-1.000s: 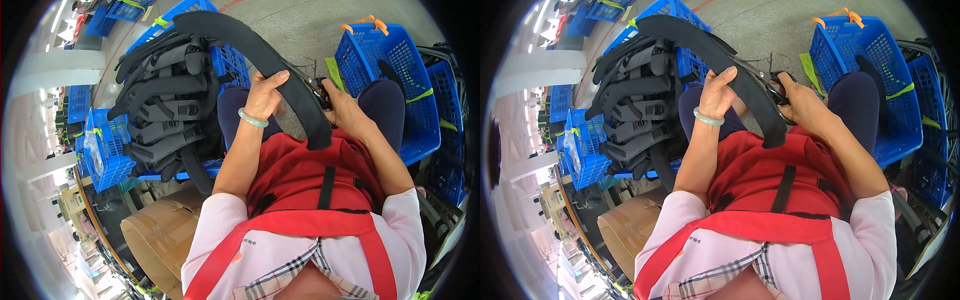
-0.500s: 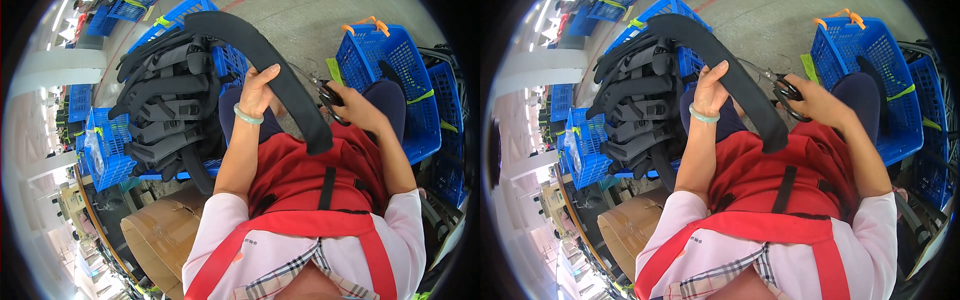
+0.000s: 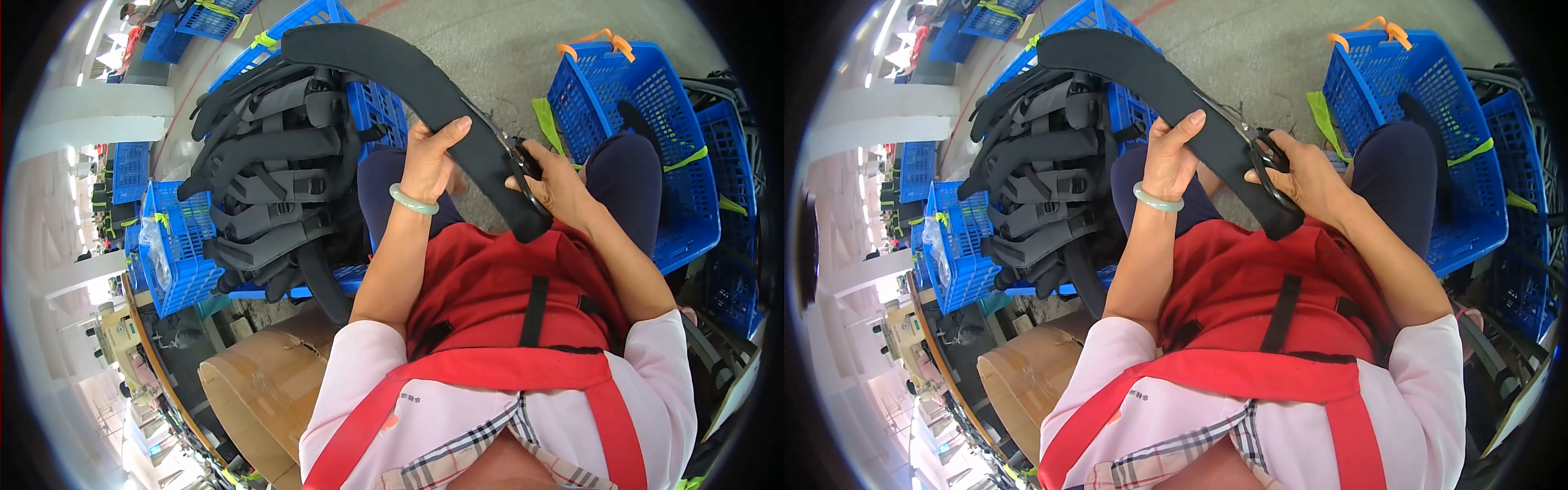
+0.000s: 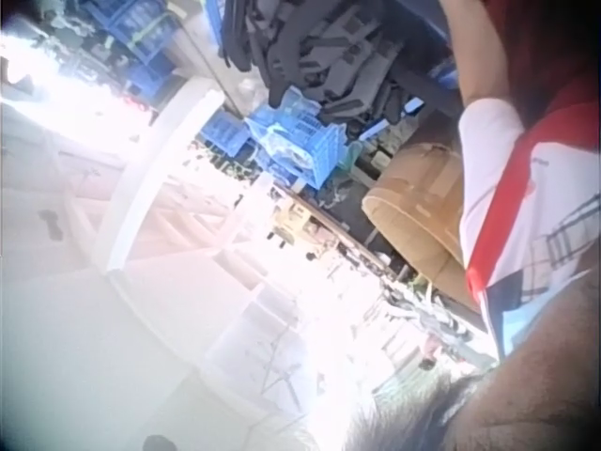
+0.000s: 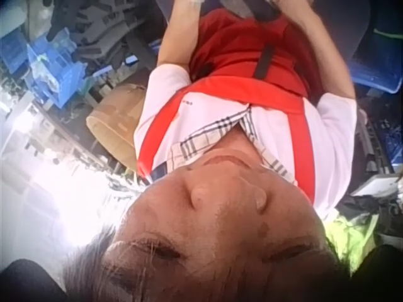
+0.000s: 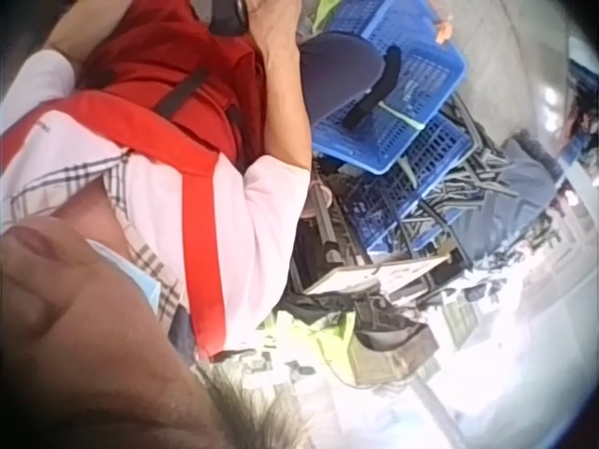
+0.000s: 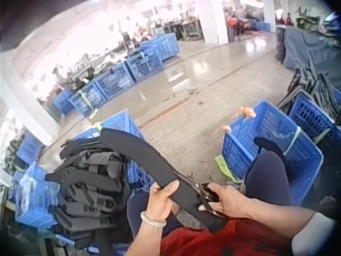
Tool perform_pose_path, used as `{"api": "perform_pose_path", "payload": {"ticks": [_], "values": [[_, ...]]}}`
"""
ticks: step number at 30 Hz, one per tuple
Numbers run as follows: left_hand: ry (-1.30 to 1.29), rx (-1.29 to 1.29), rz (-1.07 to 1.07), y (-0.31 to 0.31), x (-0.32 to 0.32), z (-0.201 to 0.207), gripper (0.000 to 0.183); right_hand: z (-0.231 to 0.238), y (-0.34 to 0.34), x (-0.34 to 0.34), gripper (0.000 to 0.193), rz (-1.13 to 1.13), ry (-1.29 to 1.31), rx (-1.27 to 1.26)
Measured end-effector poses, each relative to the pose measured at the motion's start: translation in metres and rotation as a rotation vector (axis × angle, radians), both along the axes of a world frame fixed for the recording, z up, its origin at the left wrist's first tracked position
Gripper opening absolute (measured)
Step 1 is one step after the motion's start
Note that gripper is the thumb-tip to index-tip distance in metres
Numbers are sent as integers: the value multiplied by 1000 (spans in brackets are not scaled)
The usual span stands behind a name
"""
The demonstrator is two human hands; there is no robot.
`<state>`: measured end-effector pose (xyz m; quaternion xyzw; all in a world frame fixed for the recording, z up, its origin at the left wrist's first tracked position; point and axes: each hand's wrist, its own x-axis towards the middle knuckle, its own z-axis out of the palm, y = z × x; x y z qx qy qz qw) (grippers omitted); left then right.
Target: Trimming excess material from black foam backpack straps or padding using scissors.
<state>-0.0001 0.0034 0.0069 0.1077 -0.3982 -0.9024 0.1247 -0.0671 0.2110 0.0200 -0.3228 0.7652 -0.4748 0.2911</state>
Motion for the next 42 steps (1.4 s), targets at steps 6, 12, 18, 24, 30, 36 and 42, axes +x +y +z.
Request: {"api": "perform_pose_path", "payload": {"ticks": [6,12,18,24,30,36,42], "values": [[24,-54,-93,-24,0,7,14,1,4,2,50,12,37,22],[3,5,-39,-10,2,-3,14,6,2,6,54,39,-21,55],[6,32,-31,-6,1,-5,16,-3,5,7,47,14,-56,18],[45,28,-39,-8,2,-5,16,10,9,2,60,85,24,8],[30,62,-41,-9,1,-5,15,7,14,7,58,77,63,1],[-3,89,8,-4,0,-2,13,6,10,9,46,8,-6,23],[22,39,-62,-2,4,-8,15,-3,10,8,44,-33,-95,-5]]}}
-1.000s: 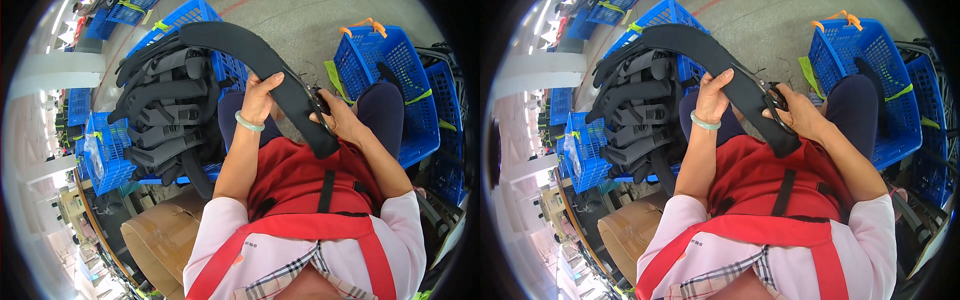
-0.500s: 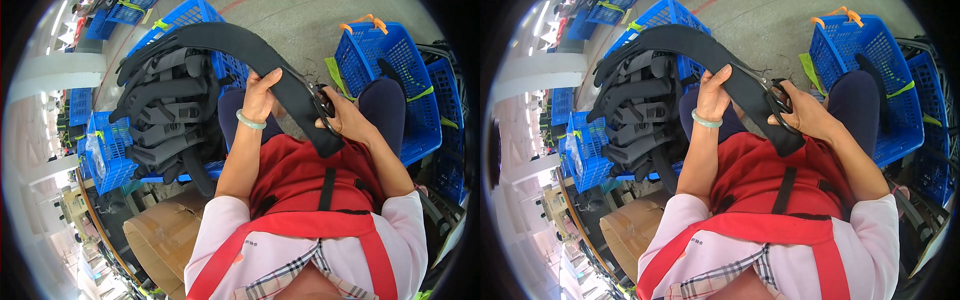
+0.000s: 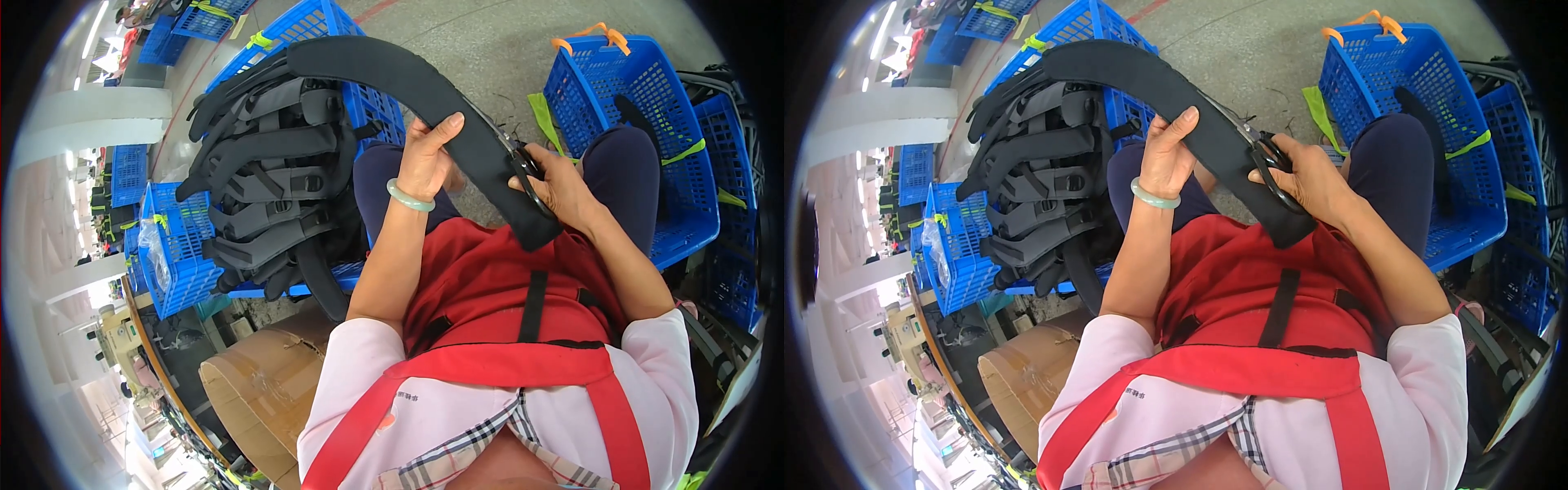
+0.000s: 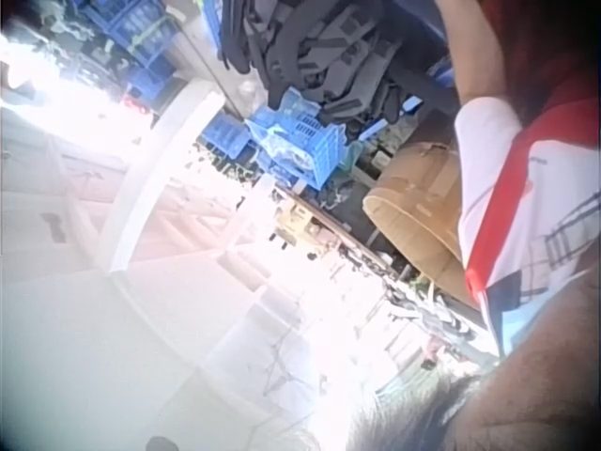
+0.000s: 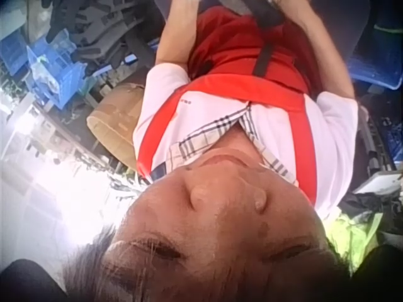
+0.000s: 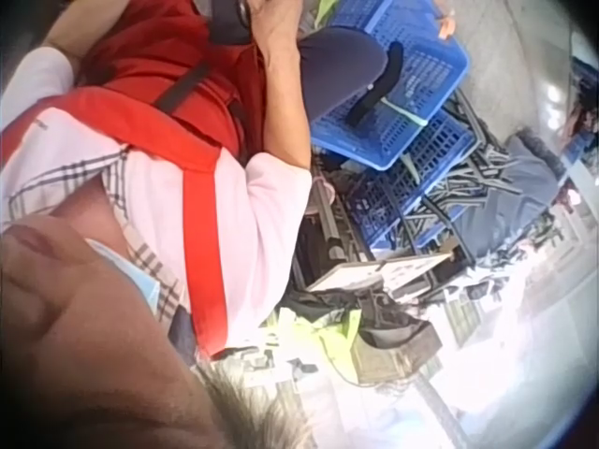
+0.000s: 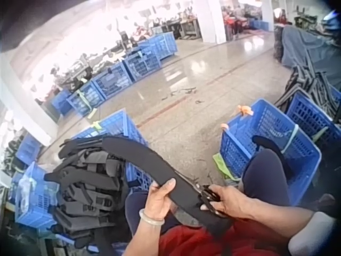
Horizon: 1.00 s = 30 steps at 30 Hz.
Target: Trimming excess material from black foam backpack straps or padding using scissors.
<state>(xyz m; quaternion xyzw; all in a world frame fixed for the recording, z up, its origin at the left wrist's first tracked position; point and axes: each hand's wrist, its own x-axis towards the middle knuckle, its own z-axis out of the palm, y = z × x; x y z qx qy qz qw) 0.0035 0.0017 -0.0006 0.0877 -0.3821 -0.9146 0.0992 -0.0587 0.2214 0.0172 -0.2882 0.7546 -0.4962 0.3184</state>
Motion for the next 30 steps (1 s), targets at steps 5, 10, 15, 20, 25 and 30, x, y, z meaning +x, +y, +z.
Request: {"api": "perform_pose_path", "payload": {"ticks": [5,10,15,20,25,30], "values": [[45,-73,0,-13,0,8,13,12,5,-8,42,57,94,45],[22,-85,72,-8,-1,11,12,12,1,-5,42,52,141,96],[-8,-64,84,-2,0,14,12,-4,-1,-4,44,43,-17,-24],[-6,-99,105,5,1,12,13,-2,-3,-5,44,49,66,7],[29,-113,29,0,1,7,15,0,-7,-5,45,16,128,5],[19,-64,58,6,1,9,14,1,-7,-5,44,8,38,5]]}}
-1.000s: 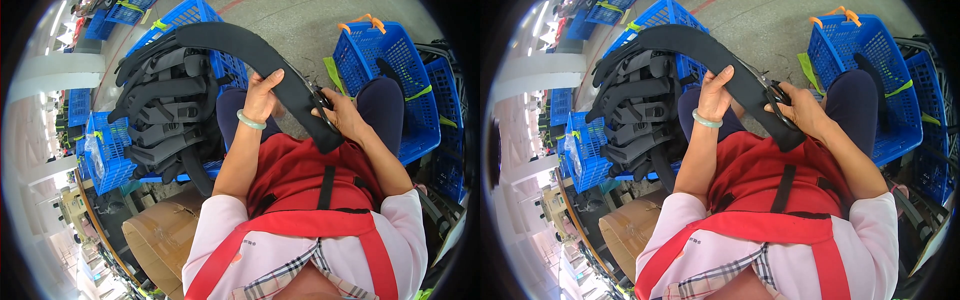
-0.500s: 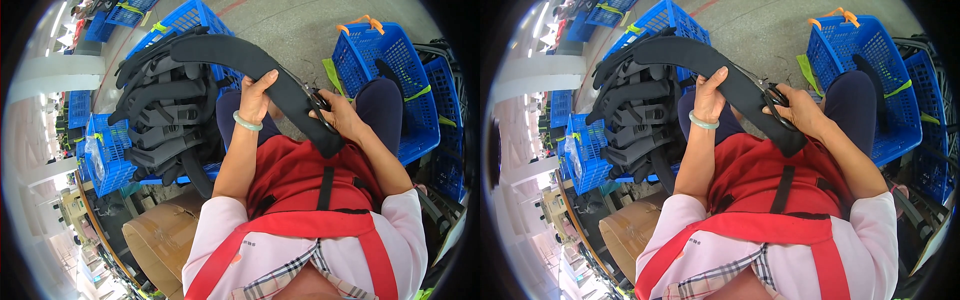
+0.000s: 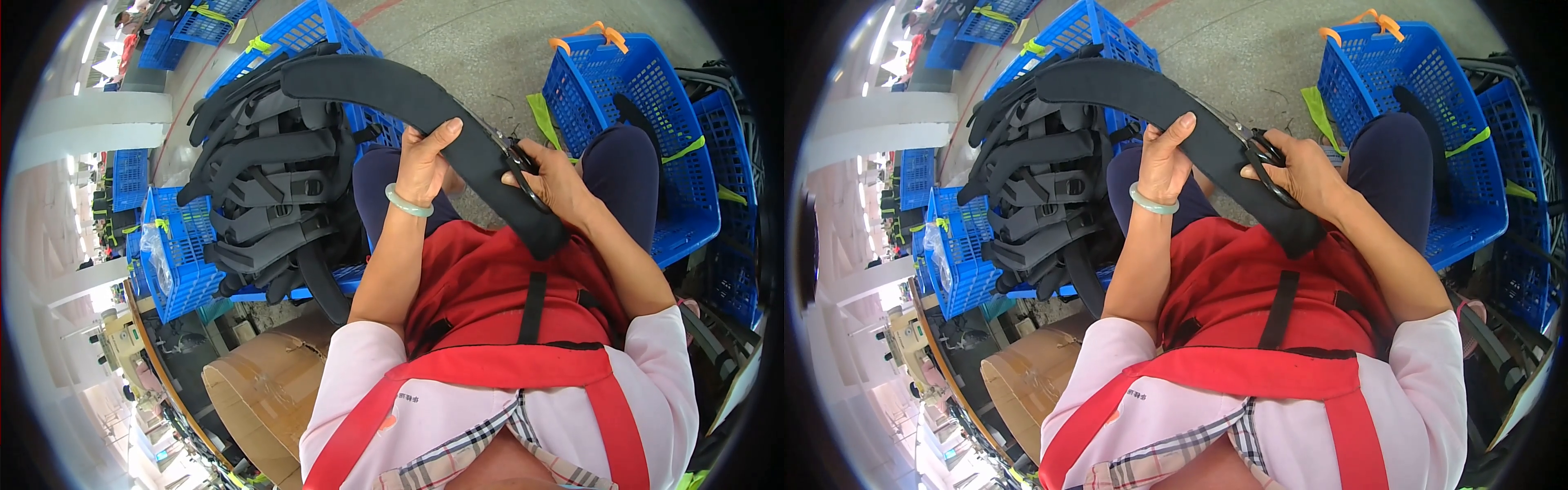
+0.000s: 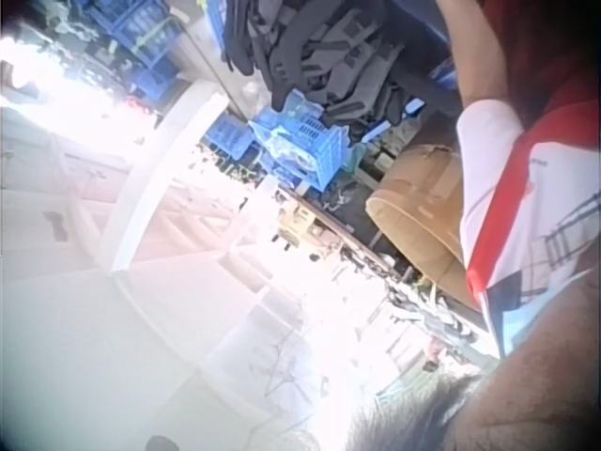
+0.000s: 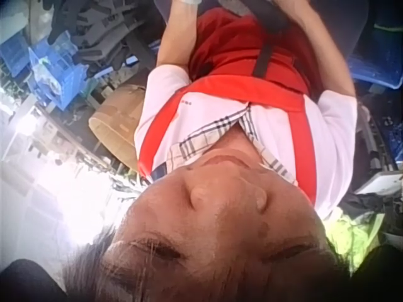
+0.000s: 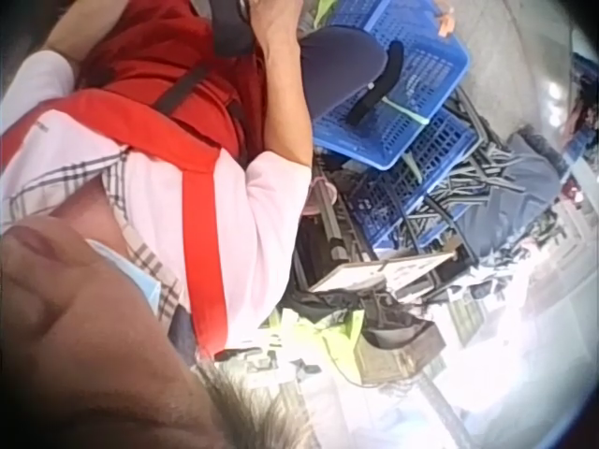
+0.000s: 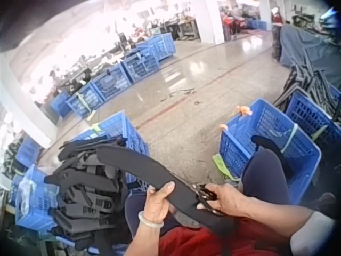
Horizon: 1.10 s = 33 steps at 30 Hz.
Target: Trimming excess material from black foam backpack straps or padding using scissors.
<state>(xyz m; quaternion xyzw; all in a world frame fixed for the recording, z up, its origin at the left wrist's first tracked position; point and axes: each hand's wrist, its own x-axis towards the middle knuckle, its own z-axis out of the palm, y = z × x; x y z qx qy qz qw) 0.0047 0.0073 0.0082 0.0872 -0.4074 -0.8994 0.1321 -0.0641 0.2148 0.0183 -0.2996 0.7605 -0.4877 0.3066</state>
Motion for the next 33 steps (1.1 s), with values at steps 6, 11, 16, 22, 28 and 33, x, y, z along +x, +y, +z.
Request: {"api": "perform_pose_path", "payload": {"ticks": [6,11,16,22,28,33], "values": [[-31,-26,-41,5,2,-4,14,1,0,0,41,-13,-2,-15],[-29,-27,-56,11,1,-6,14,4,2,0,41,-25,10,52],[-68,-54,-120,18,0,-8,14,10,3,-7,44,-5,-87,38],[-6,-241,-164,20,-4,-13,18,3,2,-10,40,-65,71,-73],[-69,-450,-138,33,-13,-18,20,12,-6,-38,29,-298,137,-282],[-89,-510,-272,46,-18,-30,19,56,-40,-47,31,-274,-19,-459]]}}
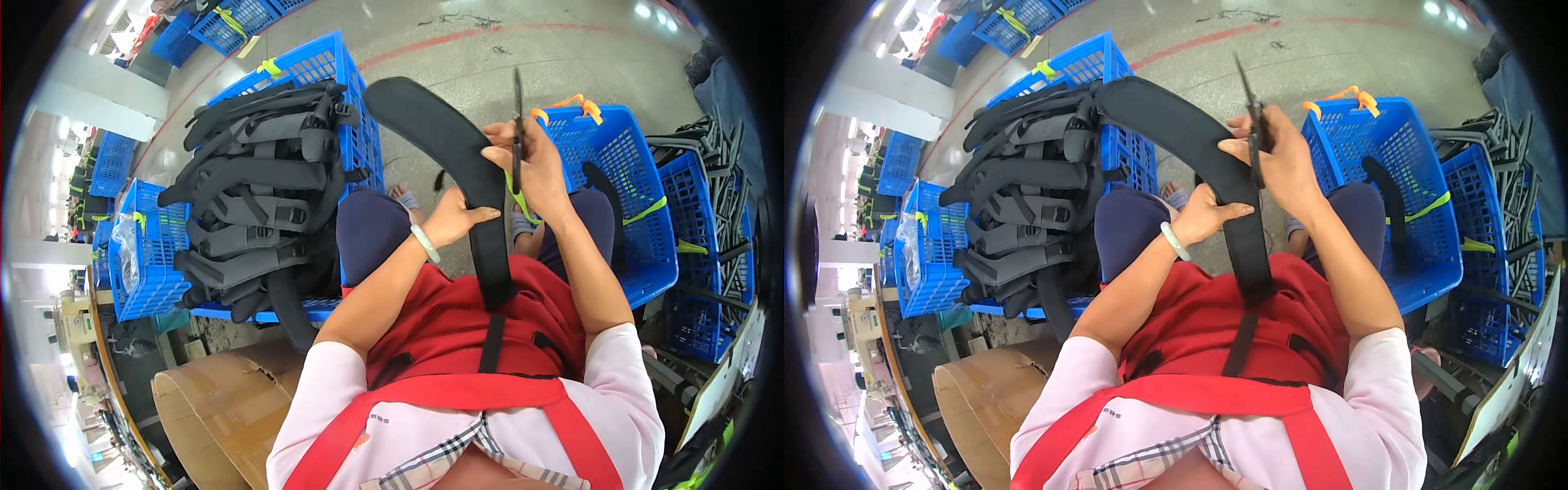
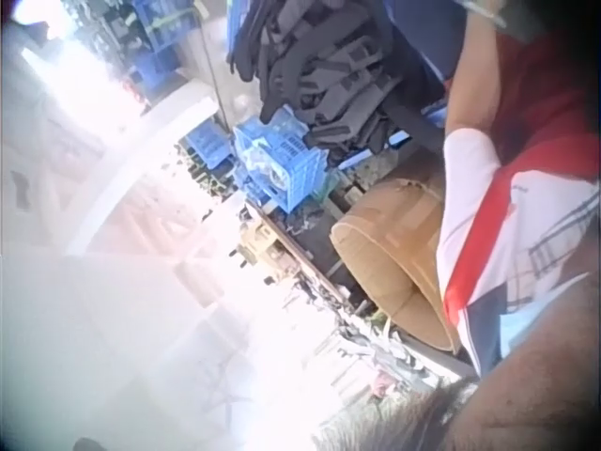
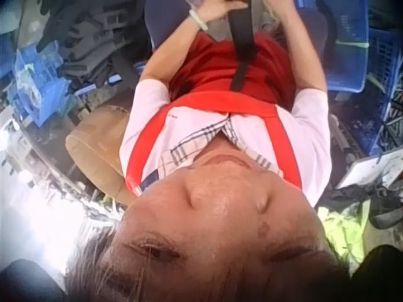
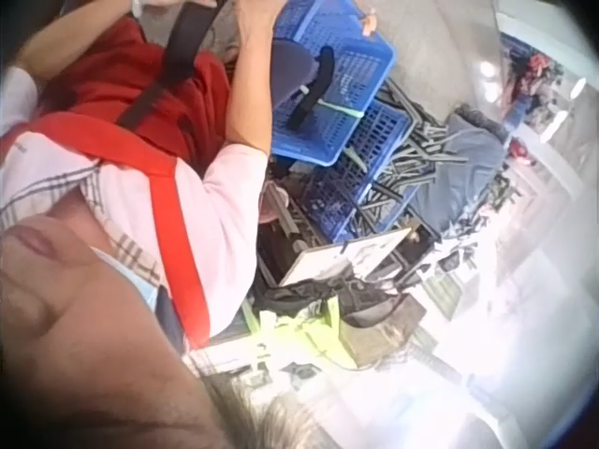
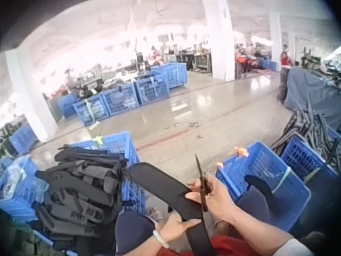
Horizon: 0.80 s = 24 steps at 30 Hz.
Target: Trimming excess material from black foam backpack straps or padding using scissors.
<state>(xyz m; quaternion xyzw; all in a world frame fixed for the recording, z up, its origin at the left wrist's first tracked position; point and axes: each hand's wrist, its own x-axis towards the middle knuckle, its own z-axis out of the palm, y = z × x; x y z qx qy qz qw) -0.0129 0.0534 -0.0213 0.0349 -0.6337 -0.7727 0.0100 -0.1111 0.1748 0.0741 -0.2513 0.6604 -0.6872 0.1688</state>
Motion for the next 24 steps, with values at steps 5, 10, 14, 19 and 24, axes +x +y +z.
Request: {"api": "perform_pose_path", "payload": {"ticks": [5,10,14,19,24], "values": [[51,-187,186,-10,-28,10,23,10,-24,-19,27,-9,139,53],[257,-589,536,-43,-15,21,46,-26,-20,-11,27,-2,71,-59],[290,-377,435,-43,8,43,54,-74,11,21,29,91,-148,166],[188,130,300,-29,11,35,25,-55,22,37,30,77,-140,248],[70,127,101,-14,21,31,22,-22,9,16,19,27,2,84]]}}
